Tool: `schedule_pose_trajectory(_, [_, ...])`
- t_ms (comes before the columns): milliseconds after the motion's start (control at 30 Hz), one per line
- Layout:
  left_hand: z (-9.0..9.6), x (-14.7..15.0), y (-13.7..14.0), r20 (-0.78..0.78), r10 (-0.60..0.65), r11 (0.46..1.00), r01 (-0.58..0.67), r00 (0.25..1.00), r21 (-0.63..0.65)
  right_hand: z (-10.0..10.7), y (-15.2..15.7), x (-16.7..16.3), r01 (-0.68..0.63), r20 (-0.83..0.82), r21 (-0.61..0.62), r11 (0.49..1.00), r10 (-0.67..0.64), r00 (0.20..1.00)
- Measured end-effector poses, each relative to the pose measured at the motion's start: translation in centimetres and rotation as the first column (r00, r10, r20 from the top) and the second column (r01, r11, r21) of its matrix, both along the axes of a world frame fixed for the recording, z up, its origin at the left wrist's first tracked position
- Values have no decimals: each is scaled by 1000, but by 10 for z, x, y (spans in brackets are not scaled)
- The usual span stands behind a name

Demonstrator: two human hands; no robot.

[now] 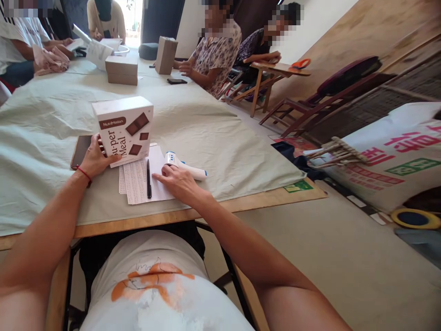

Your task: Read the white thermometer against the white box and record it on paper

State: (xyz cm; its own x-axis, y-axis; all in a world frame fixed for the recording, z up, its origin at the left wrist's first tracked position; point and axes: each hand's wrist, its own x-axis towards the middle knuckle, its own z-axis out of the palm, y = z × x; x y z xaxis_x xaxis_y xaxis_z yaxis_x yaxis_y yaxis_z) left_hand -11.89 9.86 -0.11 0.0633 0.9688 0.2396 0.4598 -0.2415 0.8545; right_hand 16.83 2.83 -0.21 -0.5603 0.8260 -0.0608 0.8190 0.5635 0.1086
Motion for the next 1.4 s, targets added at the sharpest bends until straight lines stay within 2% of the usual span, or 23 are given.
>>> schedule_pose_trajectory(67, [-1,3,-1,-138,60,998,-56,989,27,-1,2,-1,25,-18,-3,1000,-25,1000])
schedule_pose_trajectory(133, [4,7,-6,-344,134,991,-128,929,39,-1,4,-4,37,-32,12,999,-37,999])
schedule_pose_trajectory(200, [13,12,-15,-551,195,973,-229,811,8,1,7,-8,34,-21,16,999,-34,999])
schedule_pose_trajectory(300, [29,21,-28,-762,160,951,-305,628,-52,5,12,-17,31,33,-17,999,-30,999])
schedule_pose_trajectory(400, [38,32,-38,-815,41,976,-197,578,-91,9,17,-24,19,57,-46,999,-16,998])
schedule_pose_trajectory(533, [35,45,-45,-826,-151,984,3,542,-177,11,16,-24,33,12,-45,998,-33,999])
schedule_pose_trajectory(667, [22,55,-47,-783,-345,936,249,518,-247,13,8,-19,89,-12,-69,994,-90,996])
schedule_pose_trajectory(733, [17,59,-48,-770,-401,913,287,497,-290,13,3,-17,89,-29,-74,993,-91,995])
schedule_pose_trajectory(900, [15,70,-55,-809,-404,910,278,426,-308,9,-4,-10,29,-101,-77,997,-36,994])
schedule_pose_trajectory(1000, [15,76,-61,-840,-394,901,338,373,-273,8,-4,1,-57,-94,-91,994,48,994])
schedule_pose_trajectory(1067, [13,83,-67,-846,-390,886,399,364,-237,9,-4,12,-127,-83,-98,987,119,989])
schedule_pose_trajectory(1133, [6,90,-74,-849,-381,858,483,367,-176,11,-6,27,-150,-105,-72,986,142,984])
schedule_pose_trajectory(1200, [-5,99,-82,-845,-384,791,604,371,-94,14,-8,41,-83,-204,3,997,82,975])
schedule_pose_trajectory(1267, [-17,107,-89,-823,-422,696,718,380,-25,15,-11,48,63,-408,77,995,-27,912])
schedule_pose_trajectory(1300, [-23,110,-93,-810,-443,657,754,385,0,15,-12,47,139,-536,86,987,-71,841])
schedule_pose_trajectory(1333, [-27,114,-96,-799,-461,629,778,386,13,13,-13,43,200,-665,69,977,-105,739])
schedule_pose_trajectory(1400, [-33,119,-101,-793,-487,603,798,366,-2,6,-12,27,247,-877,-27,969,-141,458])
